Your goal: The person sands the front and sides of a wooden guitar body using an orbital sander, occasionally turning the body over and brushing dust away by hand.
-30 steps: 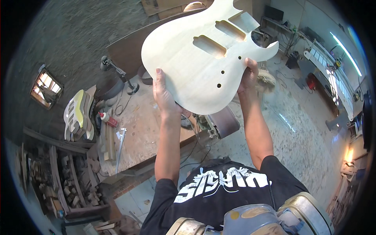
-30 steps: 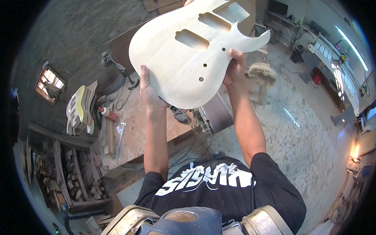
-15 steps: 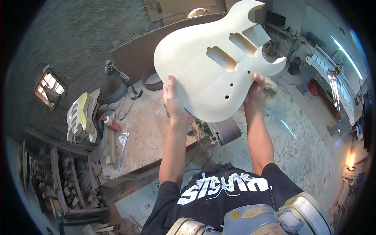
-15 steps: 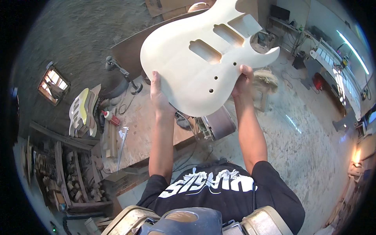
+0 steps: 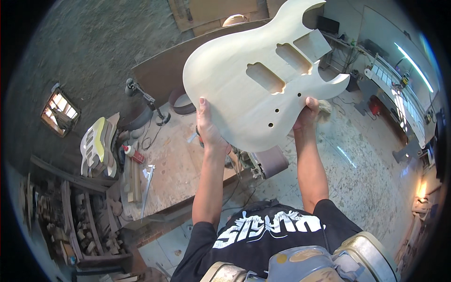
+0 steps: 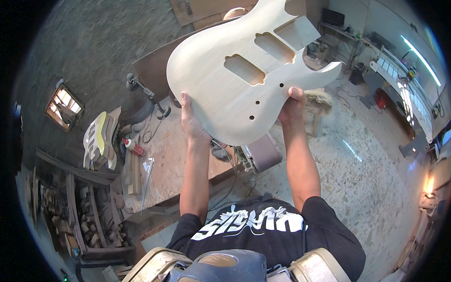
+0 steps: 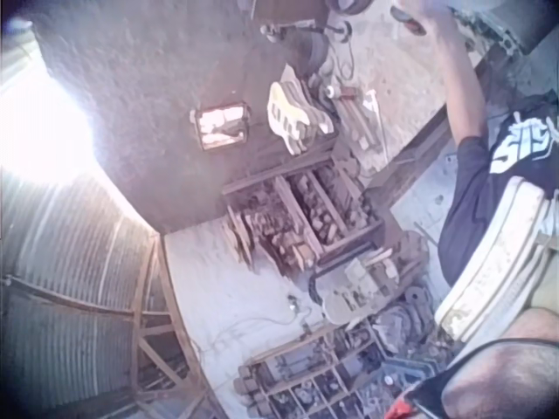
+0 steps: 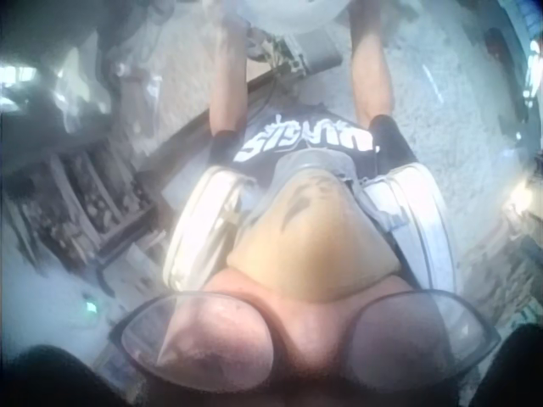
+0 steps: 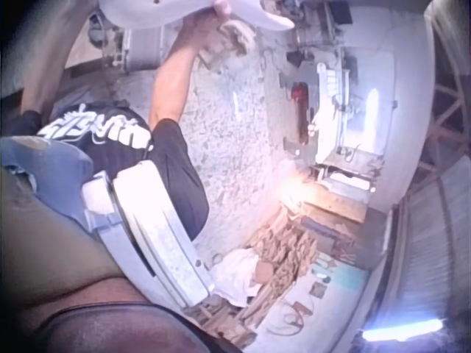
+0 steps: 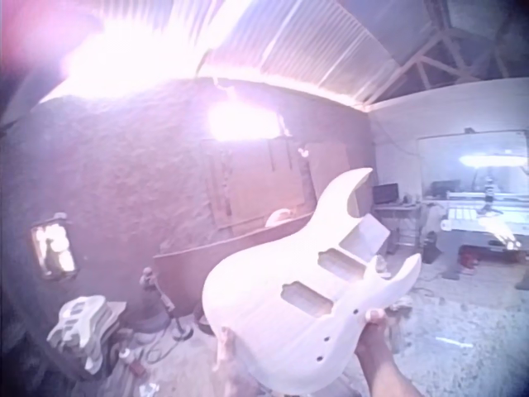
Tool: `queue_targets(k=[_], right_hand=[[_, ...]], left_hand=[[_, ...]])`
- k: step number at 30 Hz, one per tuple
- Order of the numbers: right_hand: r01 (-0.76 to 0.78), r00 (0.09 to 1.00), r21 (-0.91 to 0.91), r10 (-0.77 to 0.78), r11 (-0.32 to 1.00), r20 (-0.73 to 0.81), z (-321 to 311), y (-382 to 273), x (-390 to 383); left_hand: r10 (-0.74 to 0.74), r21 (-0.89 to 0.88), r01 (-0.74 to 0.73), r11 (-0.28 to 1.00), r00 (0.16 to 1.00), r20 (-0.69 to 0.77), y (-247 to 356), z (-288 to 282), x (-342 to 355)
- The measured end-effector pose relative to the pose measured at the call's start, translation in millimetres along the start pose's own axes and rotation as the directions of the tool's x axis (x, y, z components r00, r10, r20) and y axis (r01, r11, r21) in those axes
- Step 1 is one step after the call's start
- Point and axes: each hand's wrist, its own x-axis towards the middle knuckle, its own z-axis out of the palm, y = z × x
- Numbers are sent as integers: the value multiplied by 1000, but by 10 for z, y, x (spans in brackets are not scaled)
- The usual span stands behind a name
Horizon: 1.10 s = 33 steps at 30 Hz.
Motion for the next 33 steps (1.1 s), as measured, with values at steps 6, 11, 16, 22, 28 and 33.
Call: queue_targets(k=[6,11,16,22,28,33], right_hand=[[-29,999,-127,26,991,-21,-19,-105,-30],[-11,993,-17,13,1000,118,-23,-168,-25],[24,983,-13,-21,1000,180,98,-258,7],[8,980,72,-22,997,200,32,-237,1],[-11,997,42,8,999,74,97,-224,6],[0,1000,31,0,1000,-16,118,-187,11]], left_hand=[[-63,-36,62,997,998,-12,-59,-42,6],[-77,-171,89,981,994,78,-209,-112,35],[-93,-270,118,956,990,104,-335,-122,7],[-99,-226,107,968,994,45,-354,-71,-11],[-83,-243,101,965,993,83,-270,-17,-43],[-111,-225,115,968,993,29,-250,20,-66]])
